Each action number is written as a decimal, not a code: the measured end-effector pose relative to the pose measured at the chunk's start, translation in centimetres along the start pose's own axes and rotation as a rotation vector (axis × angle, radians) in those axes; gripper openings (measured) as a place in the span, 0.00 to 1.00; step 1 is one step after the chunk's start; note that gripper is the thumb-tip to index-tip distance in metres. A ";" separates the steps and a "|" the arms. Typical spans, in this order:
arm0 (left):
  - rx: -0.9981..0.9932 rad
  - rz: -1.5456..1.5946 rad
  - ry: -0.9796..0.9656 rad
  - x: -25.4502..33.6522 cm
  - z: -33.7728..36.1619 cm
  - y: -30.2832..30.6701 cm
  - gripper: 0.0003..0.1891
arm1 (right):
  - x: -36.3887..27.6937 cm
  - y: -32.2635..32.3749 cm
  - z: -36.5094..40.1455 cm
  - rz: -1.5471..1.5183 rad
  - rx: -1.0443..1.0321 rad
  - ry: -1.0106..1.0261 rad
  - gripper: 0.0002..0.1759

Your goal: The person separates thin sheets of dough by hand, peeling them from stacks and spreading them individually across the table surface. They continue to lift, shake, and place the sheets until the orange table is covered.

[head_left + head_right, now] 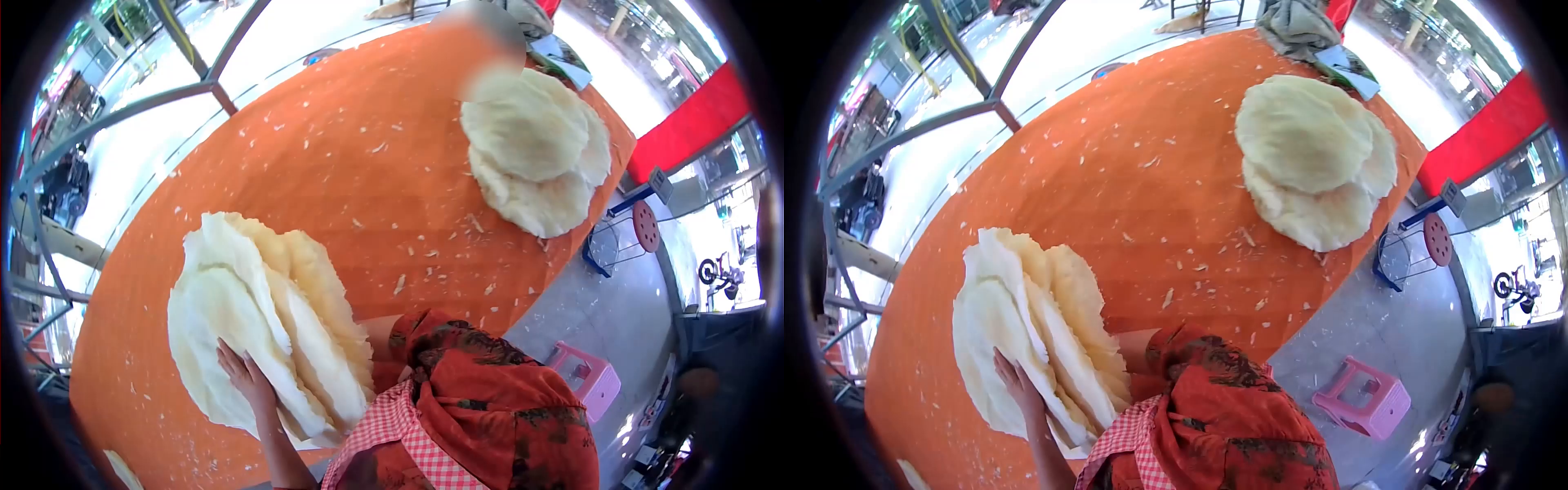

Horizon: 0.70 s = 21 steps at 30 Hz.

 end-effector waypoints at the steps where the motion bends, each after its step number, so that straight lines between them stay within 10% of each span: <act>1: 0.002 0.026 0.019 1.7 0.5 -0.3 0.30 | -0.6 0.8 1.0 -0.018 -0.013 0.024 0.32; 7: 0.023 0.139 -0.298 14.2 1.2 -6.0 0.29 | -7.3 12.1 11.8 -0.183 0.009 0.276 0.32; 21: -0.123 0.136 -0.584 67.0 8.4 -27.8 0.31 | -23.3 56.3 53.4 -0.536 0.199 0.830 0.34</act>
Point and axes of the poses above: each hand's wrist, its own z-axis away from the middle knuckle, its own y-axis out of the back of the hand, x = y × z, the point moved 2 cm from there along -z, towards the middle knuckle, and after that the axes turned 6 degrees about x, right-handed, at the moved point
